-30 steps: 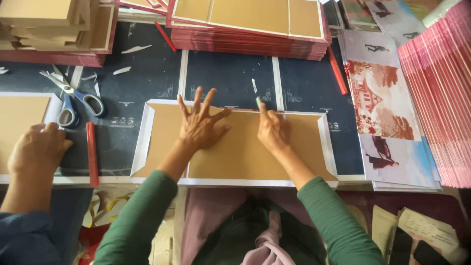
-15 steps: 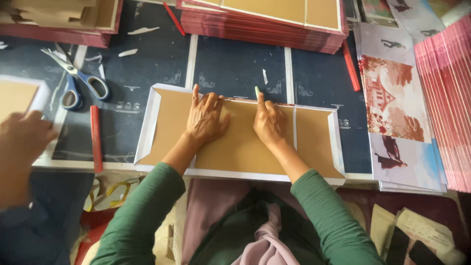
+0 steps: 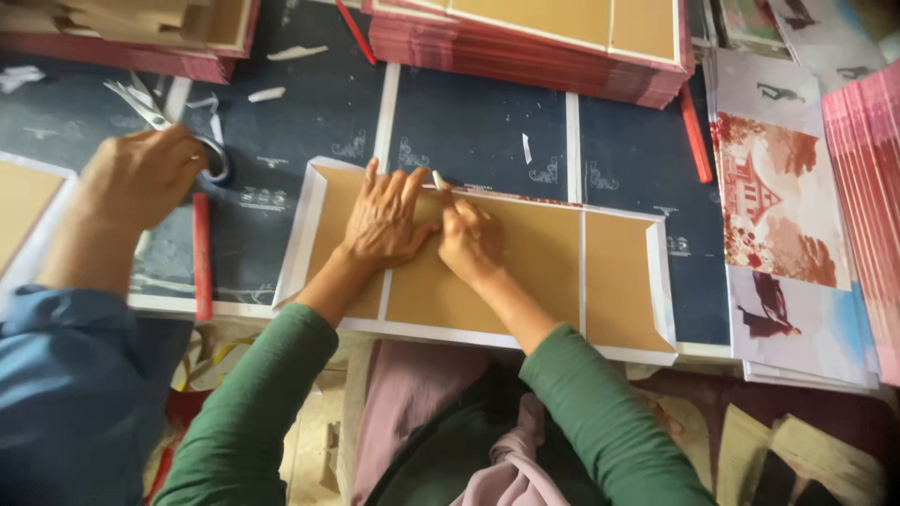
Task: The person assembles a book by applying glue to the edges of a brown cover and attaching printed pages. They smooth the pages, trim excess material with scissors, and stack the finished book on the table.
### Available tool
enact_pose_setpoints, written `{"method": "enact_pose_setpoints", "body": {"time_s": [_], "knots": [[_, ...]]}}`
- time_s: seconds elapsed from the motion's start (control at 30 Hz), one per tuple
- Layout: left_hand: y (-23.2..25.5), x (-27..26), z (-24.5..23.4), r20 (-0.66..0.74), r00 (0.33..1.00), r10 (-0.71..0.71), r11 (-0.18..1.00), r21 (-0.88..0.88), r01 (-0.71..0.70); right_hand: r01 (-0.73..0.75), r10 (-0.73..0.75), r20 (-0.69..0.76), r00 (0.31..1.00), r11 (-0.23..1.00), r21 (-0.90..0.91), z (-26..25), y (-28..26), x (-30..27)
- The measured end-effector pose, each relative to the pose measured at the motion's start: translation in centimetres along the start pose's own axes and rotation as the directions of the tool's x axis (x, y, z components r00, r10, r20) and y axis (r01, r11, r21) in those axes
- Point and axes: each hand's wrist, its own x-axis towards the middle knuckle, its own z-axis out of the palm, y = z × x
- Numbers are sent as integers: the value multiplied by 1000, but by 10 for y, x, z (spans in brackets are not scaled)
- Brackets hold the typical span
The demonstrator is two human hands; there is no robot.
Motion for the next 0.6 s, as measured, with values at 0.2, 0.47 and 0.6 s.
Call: {"method": "enact_pose_setpoints", "body": {"time_s": [0.2, 0.47, 0.6], "knots": [[-10, 1, -30, 218, 955, -200, 962, 227, 150, 18, -23, -70, 997, 997, -78, -14, 25, -15], [-26, -13, -5, -26, 994, -106, 994, 28, 107, -10, 10, -9, 1000, 1000, -29, -13, 17, 9], [-24, -12, -9, 39, 992, -123, 992, 45, 121, 116, -116, -16, 993, 993, -3, 0, -21, 22]]}}
